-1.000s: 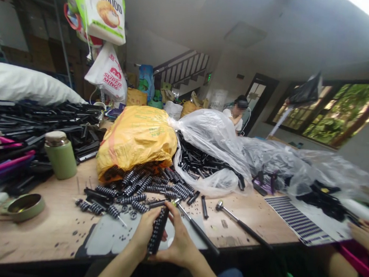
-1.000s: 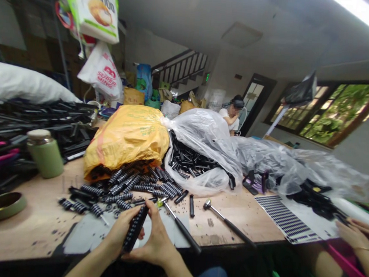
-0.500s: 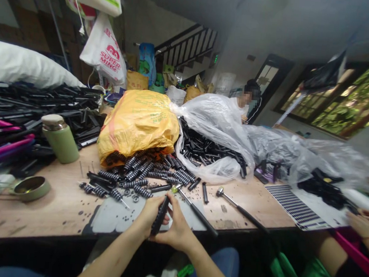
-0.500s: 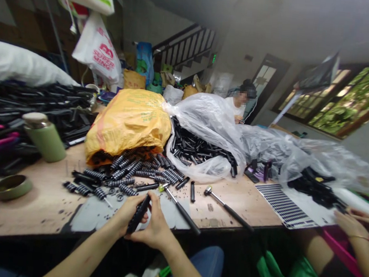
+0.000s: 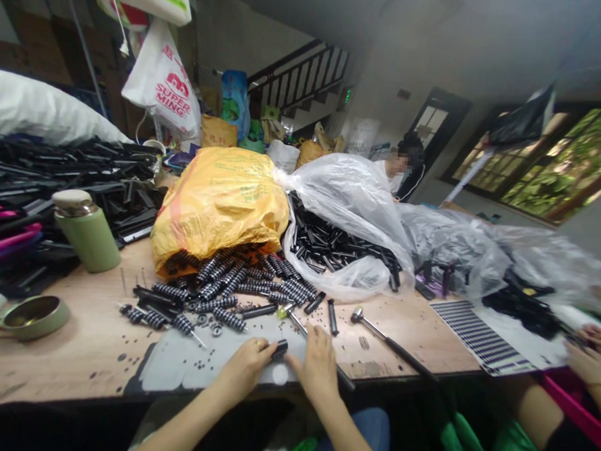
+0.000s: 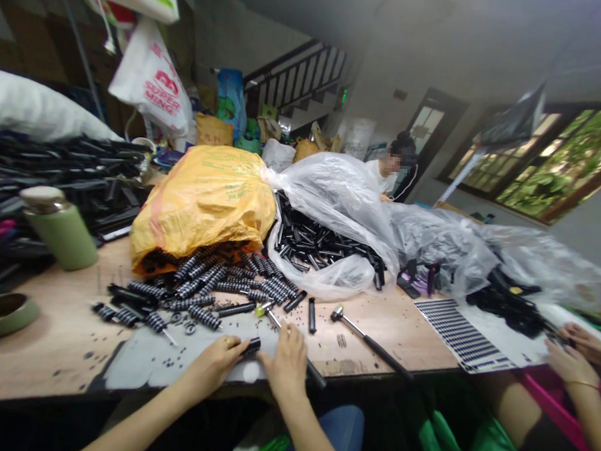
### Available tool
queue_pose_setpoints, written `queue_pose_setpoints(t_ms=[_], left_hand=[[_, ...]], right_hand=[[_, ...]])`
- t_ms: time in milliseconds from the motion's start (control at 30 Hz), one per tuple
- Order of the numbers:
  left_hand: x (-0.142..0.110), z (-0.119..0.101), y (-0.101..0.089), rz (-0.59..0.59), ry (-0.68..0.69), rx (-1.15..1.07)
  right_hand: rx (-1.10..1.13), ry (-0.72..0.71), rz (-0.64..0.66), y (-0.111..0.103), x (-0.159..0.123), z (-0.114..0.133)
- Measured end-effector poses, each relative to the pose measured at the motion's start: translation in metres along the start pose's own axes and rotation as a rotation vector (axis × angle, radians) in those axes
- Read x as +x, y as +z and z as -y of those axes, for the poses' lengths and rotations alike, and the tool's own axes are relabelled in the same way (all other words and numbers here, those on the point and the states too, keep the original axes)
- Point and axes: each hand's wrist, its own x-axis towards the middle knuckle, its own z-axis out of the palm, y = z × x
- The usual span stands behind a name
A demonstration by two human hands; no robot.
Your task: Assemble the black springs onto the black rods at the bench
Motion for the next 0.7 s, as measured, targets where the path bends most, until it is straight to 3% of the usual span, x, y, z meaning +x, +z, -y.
queue_pose_setpoints(t_ms=[67,133,300,400,500,700], left_hand=[[-0.002,0.003,-0.005,-0.026,0.062,0.157],[-0.004,0.003,-0.009,-0.058,0.078,0.269],[-0.006,0.001,-0.012,-0.108,0.084,0.356],[-0.007,-0.001,-0.010,-0.100,0.045,0.376],[-0.007,-0.012,-0.005,-0.063,-0.008,0.412],[-0.011,-0.039,0.018,-0.039,0.017,0.393]], right_hand=[[-0.170,0.116,-0.032,-0.015,0.005,-0.019],[-0.223,0.132,0.002,-0.027,0.003,-0.032],[0.021,0.048,-0.016,-0.034,-0.041,-0.038],[0.030,0.050,-0.012,-0.028,-0.069,-0.034],[0.023,0.058,0.043,-0.030,-0.077,-0.024],[0.285,-0.059,-0.108,-0.066,-0.076,0.019]])
